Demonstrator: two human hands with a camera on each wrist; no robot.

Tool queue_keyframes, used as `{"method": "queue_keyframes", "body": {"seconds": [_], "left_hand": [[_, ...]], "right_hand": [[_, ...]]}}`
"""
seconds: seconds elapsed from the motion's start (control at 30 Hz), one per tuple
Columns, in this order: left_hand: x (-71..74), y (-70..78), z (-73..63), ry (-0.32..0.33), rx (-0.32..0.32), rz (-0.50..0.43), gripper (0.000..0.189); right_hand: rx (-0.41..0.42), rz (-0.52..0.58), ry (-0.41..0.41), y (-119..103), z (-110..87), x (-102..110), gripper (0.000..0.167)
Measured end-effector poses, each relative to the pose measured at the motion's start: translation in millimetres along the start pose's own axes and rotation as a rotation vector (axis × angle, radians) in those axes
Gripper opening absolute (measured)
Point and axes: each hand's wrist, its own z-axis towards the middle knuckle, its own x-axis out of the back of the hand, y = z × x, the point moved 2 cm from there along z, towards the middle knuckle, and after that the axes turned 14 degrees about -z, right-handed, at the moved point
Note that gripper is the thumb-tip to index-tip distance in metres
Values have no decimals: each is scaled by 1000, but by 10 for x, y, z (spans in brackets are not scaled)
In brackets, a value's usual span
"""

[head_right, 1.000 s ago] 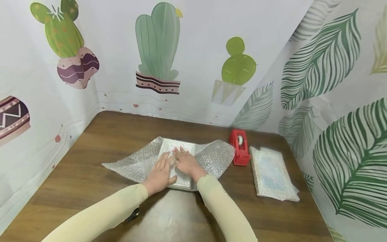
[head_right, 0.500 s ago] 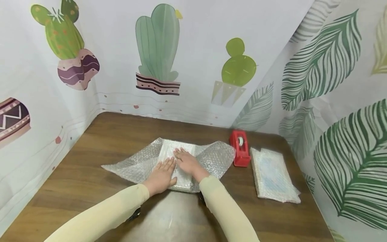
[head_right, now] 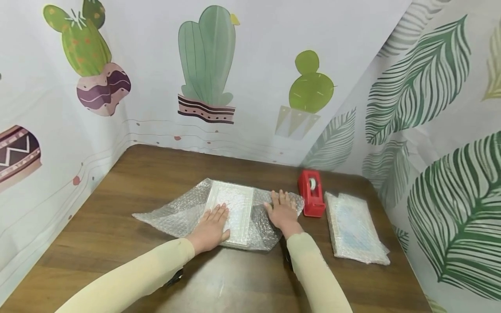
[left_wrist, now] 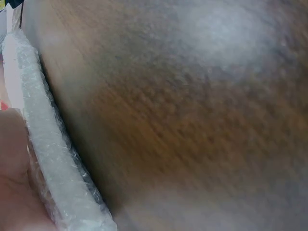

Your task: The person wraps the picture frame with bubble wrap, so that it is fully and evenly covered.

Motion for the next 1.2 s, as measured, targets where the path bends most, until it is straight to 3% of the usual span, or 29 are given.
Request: {"method": "queue_keyframes", "body": {"seconds": [0.17,0.33,0.47,0.53,0.67,0.8,1.0,1.1,1.2], "left_hand": [[-4,3,-1,-16,6,97,67],[0,6,-14,-26,17,251,66],[-20,3,-13,-25,10,281,66],[-24,5,-6,-21,11,275,66],[-18,11,15,-22,17,268,66],[-17,3,29,-19,18,261,66],[-25,-8,41,-15,11,252,66],[-17,-4,24,-18,13,247,66],[-9,-2,-1,-22,21,236,66]], "right_hand": [[12,-16,-56,167,43,-39,62],[-11,11,130,250,158,53,53],[-93,125,248,318,205,84,37],[-126,170,268,358,226,93,41],[-148,137,227,437,250,140,54],[-157,64,172,464,248,229,51],[-230,45,67,470,222,403,53],[-225,159,52,489,192,477,45],[-177,430,21,514,168,480,35]]}}
